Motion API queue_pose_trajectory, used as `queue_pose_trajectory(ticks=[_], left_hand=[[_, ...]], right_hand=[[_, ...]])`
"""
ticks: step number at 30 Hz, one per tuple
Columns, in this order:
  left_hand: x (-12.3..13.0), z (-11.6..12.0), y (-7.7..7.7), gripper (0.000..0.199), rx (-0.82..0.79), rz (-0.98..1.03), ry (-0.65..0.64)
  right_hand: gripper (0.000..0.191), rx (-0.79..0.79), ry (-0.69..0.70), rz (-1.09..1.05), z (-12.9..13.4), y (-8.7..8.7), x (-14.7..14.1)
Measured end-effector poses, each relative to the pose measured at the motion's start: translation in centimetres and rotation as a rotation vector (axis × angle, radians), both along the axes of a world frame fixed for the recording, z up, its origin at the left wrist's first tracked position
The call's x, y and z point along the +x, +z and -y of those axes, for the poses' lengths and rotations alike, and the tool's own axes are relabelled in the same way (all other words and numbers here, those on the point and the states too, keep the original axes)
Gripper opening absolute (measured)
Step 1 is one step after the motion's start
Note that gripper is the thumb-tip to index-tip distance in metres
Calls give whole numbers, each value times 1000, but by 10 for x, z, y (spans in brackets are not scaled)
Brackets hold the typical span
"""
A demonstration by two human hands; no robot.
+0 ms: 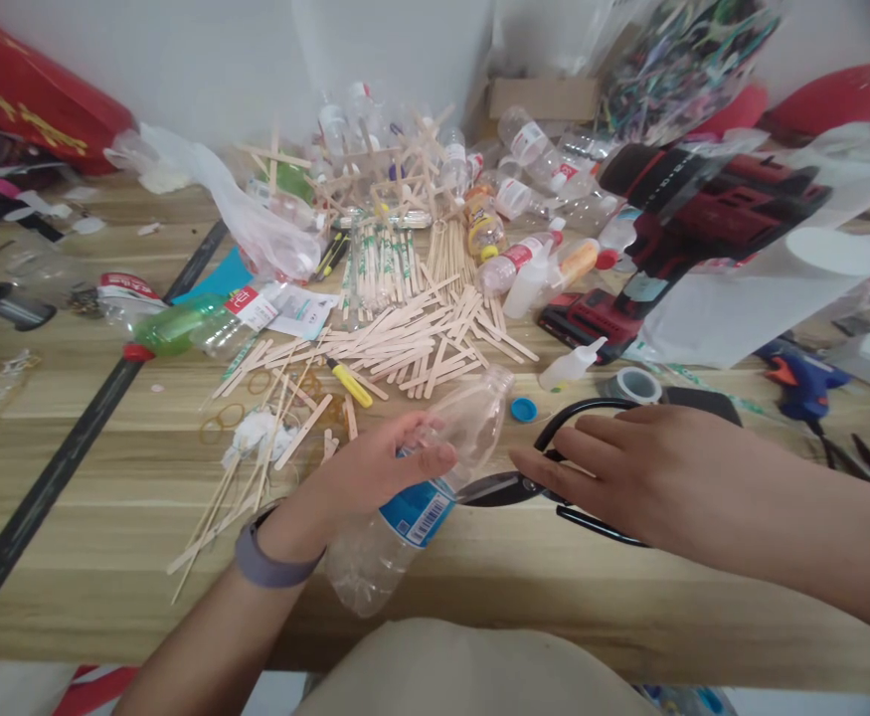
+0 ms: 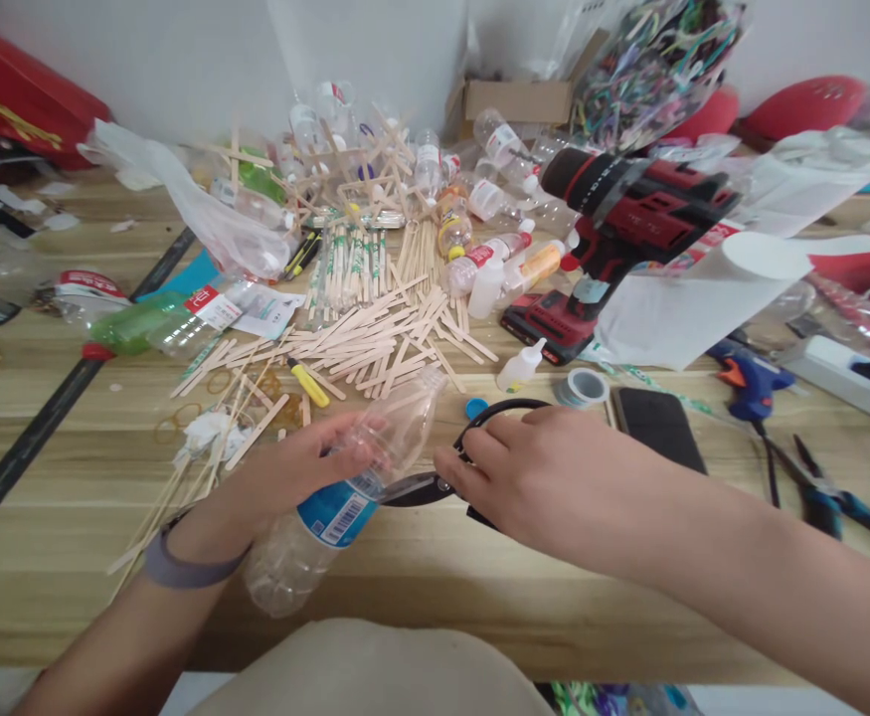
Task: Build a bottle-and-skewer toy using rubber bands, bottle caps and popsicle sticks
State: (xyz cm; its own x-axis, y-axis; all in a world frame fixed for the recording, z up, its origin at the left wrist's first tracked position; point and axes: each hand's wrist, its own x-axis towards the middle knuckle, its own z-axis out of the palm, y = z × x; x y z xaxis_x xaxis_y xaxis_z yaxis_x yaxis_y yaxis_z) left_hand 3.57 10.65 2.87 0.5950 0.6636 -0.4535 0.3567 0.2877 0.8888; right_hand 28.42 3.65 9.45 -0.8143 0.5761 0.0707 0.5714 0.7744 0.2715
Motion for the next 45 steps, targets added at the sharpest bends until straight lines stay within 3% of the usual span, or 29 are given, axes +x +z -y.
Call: queue_pose_trajectory(ticks=[5, 14, 21, 26, 30, 36, 41, 45], left_hand=[[-1, -1, -2, 62, -115, 171, 17], [-1, -1, -3, 61, -195, 300, 38], [1, 1, -1, 62, -245, 390, 113], [3, 6, 5, 57, -167, 444, 149], [2, 11, 4, 54, -95, 458, 191], [3, 16, -7, 54, -36, 454, 265], [5, 19, -8, 54, -53, 504, 290], [7, 21, -9, 54, 17, 531, 325]], right_hand=[[37, -60, -15, -60, 1, 0, 2], [40, -37, -1, -67, 5, -5, 6], [40, -30, -78, -160, 17, -25, 10], [35, -10, -127, -226, 21, -34, 6], [43, -84, -193, -336, 25, -45, 2], [35, -274, -286, -499, 35, -65, 1], [46, -432, -358, -588, 36, -60, -4], [41, -579, -421, -660, 35, -52, -11]])
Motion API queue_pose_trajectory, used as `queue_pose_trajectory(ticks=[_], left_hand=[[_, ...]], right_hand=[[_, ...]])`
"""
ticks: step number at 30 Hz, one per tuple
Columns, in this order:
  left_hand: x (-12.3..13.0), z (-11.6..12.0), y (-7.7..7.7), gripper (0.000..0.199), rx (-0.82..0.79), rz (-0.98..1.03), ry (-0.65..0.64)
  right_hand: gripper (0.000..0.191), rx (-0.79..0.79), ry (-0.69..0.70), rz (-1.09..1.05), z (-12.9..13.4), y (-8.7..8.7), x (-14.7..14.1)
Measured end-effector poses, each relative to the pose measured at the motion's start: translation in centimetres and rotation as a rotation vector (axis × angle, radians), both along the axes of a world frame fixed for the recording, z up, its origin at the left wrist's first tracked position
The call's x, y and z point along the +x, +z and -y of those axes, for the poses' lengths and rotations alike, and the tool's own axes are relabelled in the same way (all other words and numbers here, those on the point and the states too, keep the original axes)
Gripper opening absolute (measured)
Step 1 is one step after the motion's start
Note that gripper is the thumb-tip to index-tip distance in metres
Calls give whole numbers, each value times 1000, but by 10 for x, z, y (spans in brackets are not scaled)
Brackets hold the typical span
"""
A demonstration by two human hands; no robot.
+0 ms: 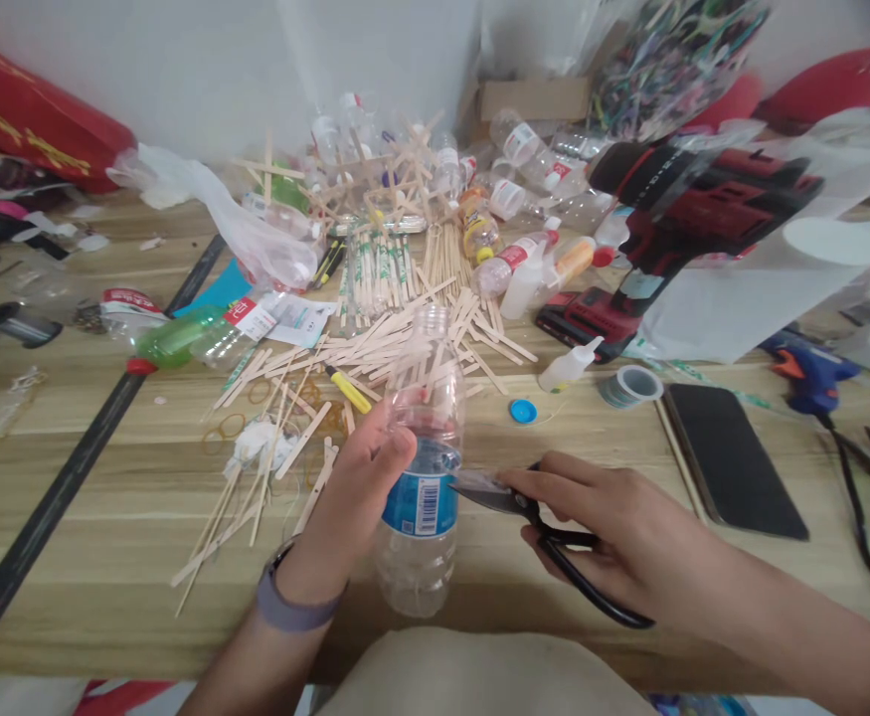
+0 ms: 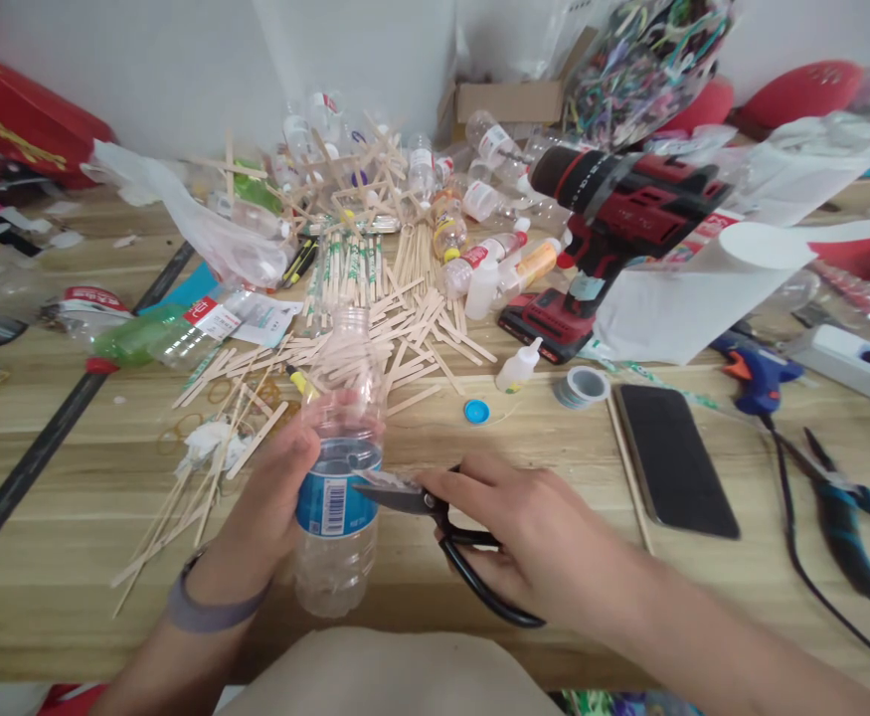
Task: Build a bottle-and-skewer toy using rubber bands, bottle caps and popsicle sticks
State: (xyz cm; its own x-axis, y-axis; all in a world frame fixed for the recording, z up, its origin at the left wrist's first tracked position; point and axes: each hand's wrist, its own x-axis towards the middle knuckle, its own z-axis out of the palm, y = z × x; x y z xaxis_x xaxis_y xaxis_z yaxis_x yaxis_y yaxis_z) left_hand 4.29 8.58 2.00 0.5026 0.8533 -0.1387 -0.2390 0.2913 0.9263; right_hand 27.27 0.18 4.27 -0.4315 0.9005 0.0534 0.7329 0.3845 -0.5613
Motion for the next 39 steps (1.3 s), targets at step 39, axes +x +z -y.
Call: queue_pose_trajectory(ticks=[39], left_hand=[[14, 12, -14, 51, 74, -88, 216]], right_hand=[[40, 340, -70, 166, 15, -23, -15]])
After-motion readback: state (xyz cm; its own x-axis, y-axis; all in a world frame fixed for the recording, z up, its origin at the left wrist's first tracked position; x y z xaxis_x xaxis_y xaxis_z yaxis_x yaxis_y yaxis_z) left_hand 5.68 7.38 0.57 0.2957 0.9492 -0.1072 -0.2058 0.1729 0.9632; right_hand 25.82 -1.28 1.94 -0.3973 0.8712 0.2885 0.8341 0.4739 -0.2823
